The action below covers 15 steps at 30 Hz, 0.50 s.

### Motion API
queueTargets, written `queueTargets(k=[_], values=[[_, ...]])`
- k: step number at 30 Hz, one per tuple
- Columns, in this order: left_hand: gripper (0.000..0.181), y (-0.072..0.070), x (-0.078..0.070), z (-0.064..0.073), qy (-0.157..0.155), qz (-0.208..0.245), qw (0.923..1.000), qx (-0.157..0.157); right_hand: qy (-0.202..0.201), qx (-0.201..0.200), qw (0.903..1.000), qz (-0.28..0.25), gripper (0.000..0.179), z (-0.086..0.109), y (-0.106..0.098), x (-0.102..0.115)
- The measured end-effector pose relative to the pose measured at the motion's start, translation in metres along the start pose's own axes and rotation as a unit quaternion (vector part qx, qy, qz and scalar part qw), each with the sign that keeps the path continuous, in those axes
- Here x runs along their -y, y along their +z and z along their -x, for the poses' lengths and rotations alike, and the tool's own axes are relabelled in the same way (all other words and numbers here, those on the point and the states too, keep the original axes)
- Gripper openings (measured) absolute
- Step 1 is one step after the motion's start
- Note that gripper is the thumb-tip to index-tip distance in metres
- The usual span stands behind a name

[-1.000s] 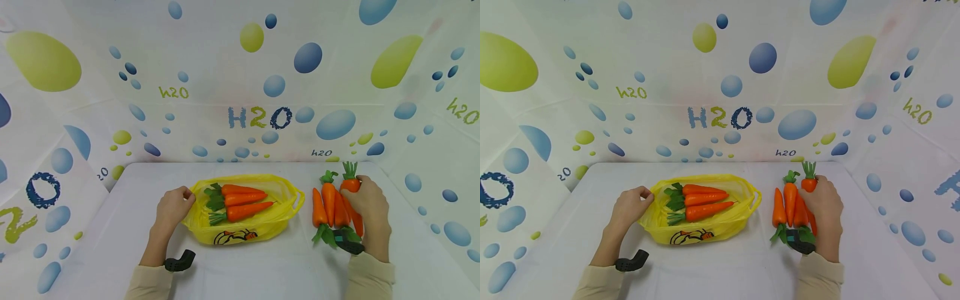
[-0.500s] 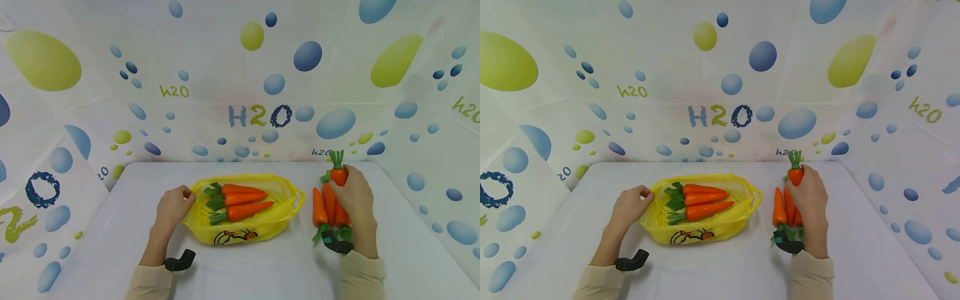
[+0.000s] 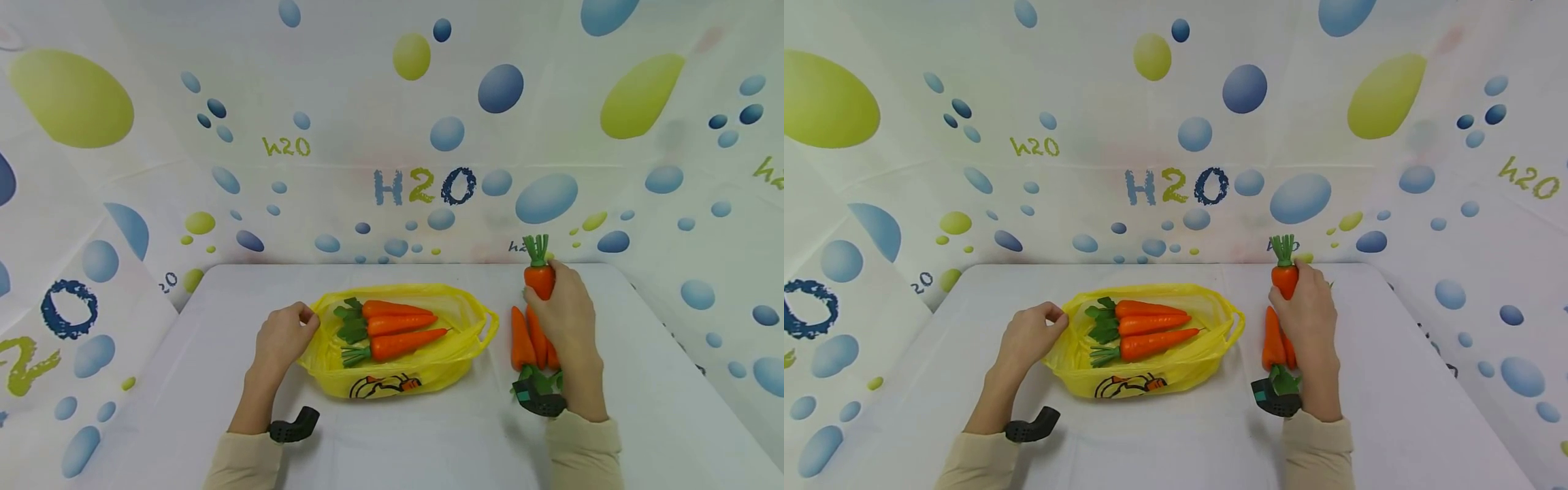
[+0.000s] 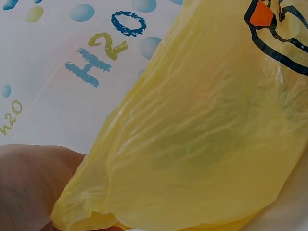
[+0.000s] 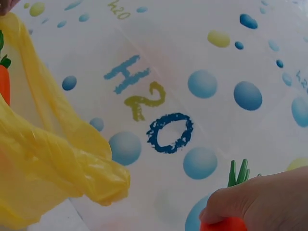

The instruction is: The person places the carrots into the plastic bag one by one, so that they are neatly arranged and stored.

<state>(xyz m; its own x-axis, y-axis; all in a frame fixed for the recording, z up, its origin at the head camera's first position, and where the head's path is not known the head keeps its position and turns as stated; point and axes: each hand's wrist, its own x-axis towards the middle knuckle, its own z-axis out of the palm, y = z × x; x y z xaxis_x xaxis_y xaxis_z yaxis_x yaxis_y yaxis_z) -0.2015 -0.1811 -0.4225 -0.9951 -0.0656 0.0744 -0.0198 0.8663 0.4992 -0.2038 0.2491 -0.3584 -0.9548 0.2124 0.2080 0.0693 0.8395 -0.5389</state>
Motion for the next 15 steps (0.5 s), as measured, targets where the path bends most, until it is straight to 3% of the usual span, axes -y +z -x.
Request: queueTargets(k=[8,15], values=[[0.027,-0.001,-0.002,0.001,-0.005,0.001,1.0,0.003,-0.045,-0.062,0.9967,-0.029,0.068,0.008,0.001,0.014],[0.026,-0.001,-0.002,0.001,-0.008,-0.001,1.0,0.006,-0.085,-0.113,0.987,-0.077,0.066,0.014,0.0,0.023]])
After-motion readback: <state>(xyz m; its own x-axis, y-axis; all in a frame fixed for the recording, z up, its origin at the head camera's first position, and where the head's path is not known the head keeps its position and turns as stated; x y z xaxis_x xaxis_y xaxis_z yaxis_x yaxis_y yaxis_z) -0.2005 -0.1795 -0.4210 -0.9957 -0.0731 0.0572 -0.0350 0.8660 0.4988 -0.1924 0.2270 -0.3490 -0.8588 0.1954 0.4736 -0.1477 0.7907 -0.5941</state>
